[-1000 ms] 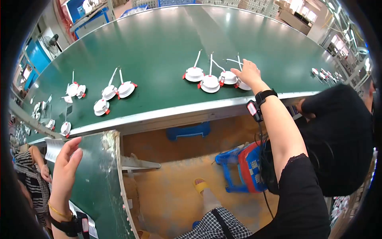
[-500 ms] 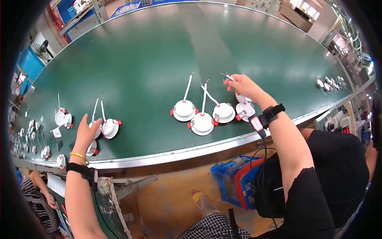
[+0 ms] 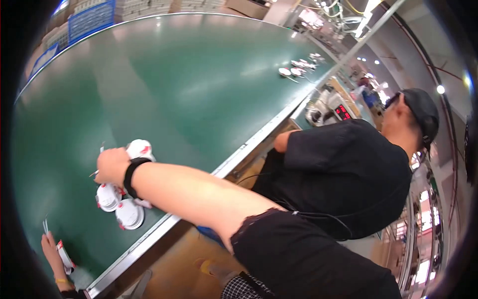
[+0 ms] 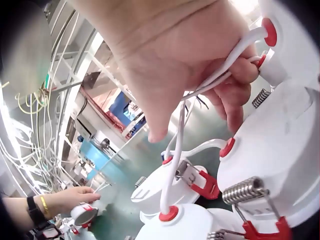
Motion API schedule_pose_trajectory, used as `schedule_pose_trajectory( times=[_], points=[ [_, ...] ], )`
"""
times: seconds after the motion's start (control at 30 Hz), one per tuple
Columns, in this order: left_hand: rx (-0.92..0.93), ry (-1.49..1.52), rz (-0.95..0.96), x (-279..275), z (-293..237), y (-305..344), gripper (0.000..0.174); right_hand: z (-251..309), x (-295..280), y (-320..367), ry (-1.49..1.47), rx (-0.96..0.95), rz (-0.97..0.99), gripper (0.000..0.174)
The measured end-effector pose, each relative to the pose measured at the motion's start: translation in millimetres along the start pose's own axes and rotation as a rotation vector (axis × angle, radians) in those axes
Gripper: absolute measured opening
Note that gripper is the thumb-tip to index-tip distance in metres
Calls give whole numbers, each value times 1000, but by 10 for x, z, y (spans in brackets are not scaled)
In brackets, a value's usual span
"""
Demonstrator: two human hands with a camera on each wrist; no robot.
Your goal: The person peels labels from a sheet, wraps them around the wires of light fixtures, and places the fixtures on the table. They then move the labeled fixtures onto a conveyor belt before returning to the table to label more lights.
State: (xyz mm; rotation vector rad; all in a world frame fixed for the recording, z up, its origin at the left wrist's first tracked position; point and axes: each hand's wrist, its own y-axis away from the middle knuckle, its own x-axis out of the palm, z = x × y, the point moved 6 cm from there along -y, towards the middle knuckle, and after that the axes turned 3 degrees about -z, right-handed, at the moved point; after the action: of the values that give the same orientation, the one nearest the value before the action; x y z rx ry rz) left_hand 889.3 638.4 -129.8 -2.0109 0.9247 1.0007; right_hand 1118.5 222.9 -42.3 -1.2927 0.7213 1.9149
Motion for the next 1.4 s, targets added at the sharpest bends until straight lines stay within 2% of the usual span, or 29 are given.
schedule_pose_trajectory(
  times=[0.07,0.1,0.17,0.2,0.23,0.27,0.3,0.33,0.37,0.43,0.47,0.5,0.53,0.57,0.6,0.63,0.67,0.7,0.73,0.8,0.83,0.87,0.93,1.07,1.13,1.2,1.33,1.37,1.4],
  points=[
    [15,77,23,38,-194,20,27,84,66,-19,-24,26,86,29],
    [7,119,30,-111,-255,112,26,82,79,-6,-31,-16,36,29],
    [-257,450,162,-134,-546,186,26,50,115,-22,-70,-79,-6,25],
    [-181,459,86,-360,-829,252,26,42,170,-43,-25,-277,-55,22],
    [-90,478,-125,-570,-1045,343,30,57,214,-40,131,-421,-21,19],
    [71,215,-182,-828,-1428,406,28,-21,137,-32,-102,-192,-41,18],
    [35,12,-86,-1080,-1694,446,28,-45,132,-57,-55,-138,-57,19],
    [110,129,-158,-1313,-1990,584,31,-64,119,-68,-37,-138,-121,22],
    [58,194,-138,-1556,-2051,714,31,-1,7,64,-45,-38,-167,23],
    [-8,390,-174,-1960,-2125,1070,31,70,-31,147,-63,-32,-156,24],
    [-58,451,-144,-2179,-2140,1268,30,133,-54,222,-2,-120,-258,23],
    [-64,528,-170,-2406,-2230,1484,29,248,-152,315,43,-291,-205,24],
    [-84,580,-200,-2641,-2281,1765,27,307,-220,429,-162,-187,-242,26],
    [-90,441,-257,-2904,-2306,2052,25,340,-209,427,-387,-98,-241,31],
    [-143,356,-283,-3085,-2286,2346,25,586,-282,588,-399,-106,-273,36],
    [-206,388,-339,-3224,-2206,2661,25,679,-252,456,-283,-232,-286,36],
    [-256,425,-405,-3398,-2109,2992,25,916,-254,564,-249,-417,-443,35],
    [-233,403,-397,-3562,-2043,3318,26,1131,-253,667,-292,-497,-453,33],
    [-308,285,-434,-3737,-2074,3651,26,1341,-268,819,-330,-567,-468,31],
    [-358,191,-461,-4094,-2075,4353,26,1859,-318,1334,-491,-600,-388,27],
    [-302,113,-501,-4251,-2125,4728,25,2098,-321,1683,-610,-600,-311,23],
    [-292,107,-474,-4370,-2087,5108,25,2357,-257,2060,-627,-629,-317,23],
    [-454,46,-413,-4609,-2152,5907,25,2903,-281,2993,-709,-873,-449,22],
    [-469,55,-387,-4916,-2042,7241,24,3995,-79,5007,-838,-934,-216,16],
    [-513,-33,-338,-4968,-1916,7732,25,4491,106,5888,-955,-1113,-93,16],
    [-459,-132,-343,-4914,-1673,8191,26,4942,466,6680,-792,-985,144,20],
    [-457,-272,-387,-4766,-1010,8591,27,5750,1261,7401,-785,-1198,233,15],
    [-456,-262,-371,-4759,-902,8656,28,5877,1366,7481,-743,-1190,277,26],
    [-455,-252,-348,-4747,-777,8728,31,5998,1451,7530,-728,-1214,286,26]
  ],
)
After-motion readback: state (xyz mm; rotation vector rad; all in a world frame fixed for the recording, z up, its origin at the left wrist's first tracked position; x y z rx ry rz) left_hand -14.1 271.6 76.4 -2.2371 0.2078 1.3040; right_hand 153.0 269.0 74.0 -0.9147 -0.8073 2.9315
